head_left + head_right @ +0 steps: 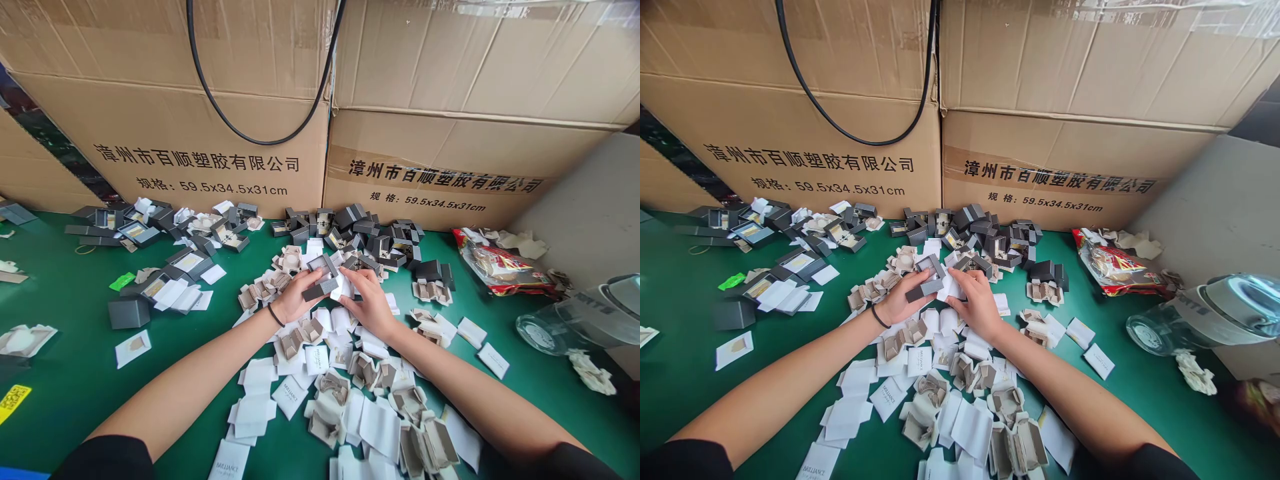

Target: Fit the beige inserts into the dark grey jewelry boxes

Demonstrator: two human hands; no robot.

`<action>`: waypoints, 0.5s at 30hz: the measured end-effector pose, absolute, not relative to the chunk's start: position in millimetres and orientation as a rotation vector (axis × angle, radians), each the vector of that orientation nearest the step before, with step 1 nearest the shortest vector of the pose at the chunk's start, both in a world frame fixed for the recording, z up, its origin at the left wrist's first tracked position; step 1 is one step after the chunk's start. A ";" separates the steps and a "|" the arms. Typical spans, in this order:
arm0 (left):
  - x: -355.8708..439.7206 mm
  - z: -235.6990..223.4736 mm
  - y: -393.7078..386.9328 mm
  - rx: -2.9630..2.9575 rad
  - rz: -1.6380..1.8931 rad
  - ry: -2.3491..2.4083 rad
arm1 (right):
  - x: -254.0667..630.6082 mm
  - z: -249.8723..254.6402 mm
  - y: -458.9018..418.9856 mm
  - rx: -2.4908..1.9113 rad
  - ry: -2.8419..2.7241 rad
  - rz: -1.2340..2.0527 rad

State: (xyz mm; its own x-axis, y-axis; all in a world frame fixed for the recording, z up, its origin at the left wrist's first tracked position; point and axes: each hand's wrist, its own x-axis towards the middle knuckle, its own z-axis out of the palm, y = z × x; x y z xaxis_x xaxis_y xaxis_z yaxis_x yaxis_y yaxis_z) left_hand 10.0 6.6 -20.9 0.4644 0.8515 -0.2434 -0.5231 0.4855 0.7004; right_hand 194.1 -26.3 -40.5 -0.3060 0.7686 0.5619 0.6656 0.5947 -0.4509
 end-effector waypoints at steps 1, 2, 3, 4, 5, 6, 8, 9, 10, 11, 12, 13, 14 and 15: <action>10.9 -20.0 6.2 0.588 0.908 0.662 | 193.8 -40.1 -26.4 -1.145 -2.047 0.169; 11.7 -19.2 5.8 0.586 0.908 0.686 | 193.5 -39.9 -26.4 -1.148 -2.045 0.178; 12.3 -18.3 5.4 0.588 0.907 0.701 | 193.2 -39.7 -26.3 -1.142 -2.044 0.193; 12.7 -17.5 5.1 0.594 0.907 0.705 | 193.1 -39.8 -26.1 -1.129 -2.044 0.210; 12.7 -16.8 4.8 0.602 0.905 0.703 | 193.0 -39.9 -25.9 -1.113 -2.043 0.226; 12.5 -16.2 4.6 0.614 0.898 0.696 | 193.0 -40.2 -25.5 -1.096 -2.044 0.237; 11.4 -15.3 4.2 0.634 0.882 0.681 | 193.1 -40.9 -24.9 -1.070 -2.048 0.245; 10.9 -15.1 4.1 0.639 0.876 0.676 | 193.2 -41.1 -24.7 -1.063 -2.051 0.245; 10.3 -14.9 4.0 0.640 0.874 0.671 | 193.3 -41.3 -24.6 -1.059 -2.052 0.243; 10.0 -14.8 3.9 0.639 0.873 0.667 | 193.3 -41.4 -24.5 -1.057 -2.054 0.244; 9.8 -14.8 3.8 0.638 0.873 0.664 | 193.2 -41.3 -24.6 -1.055 -2.056 0.248; 9.8 -14.7 3.7 0.634 0.873 0.659 | 193.1 -41.0 -24.8 -1.055 -2.058 0.255; 10.0 -14.7 3.6 0.629 0.876 0.654 | 193.0 -40.5 -25.1 -1.055 -2.062 0.264; 10.2 -14.7 3.5 0.621 0.882 0.648 | 192.8 -40.0 -25.5 -1.055 -2.068 0.274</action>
State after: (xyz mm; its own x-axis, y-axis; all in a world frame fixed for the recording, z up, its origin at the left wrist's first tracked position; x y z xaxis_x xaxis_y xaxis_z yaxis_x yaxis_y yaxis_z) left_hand 10.2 3.5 -14.7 0.4761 0.8429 -0.2505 -0.4907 0.4911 0.7198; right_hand 192.8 -25.5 -40.0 -0.3489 0.7607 0.5474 0.5920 0.6317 -0.5005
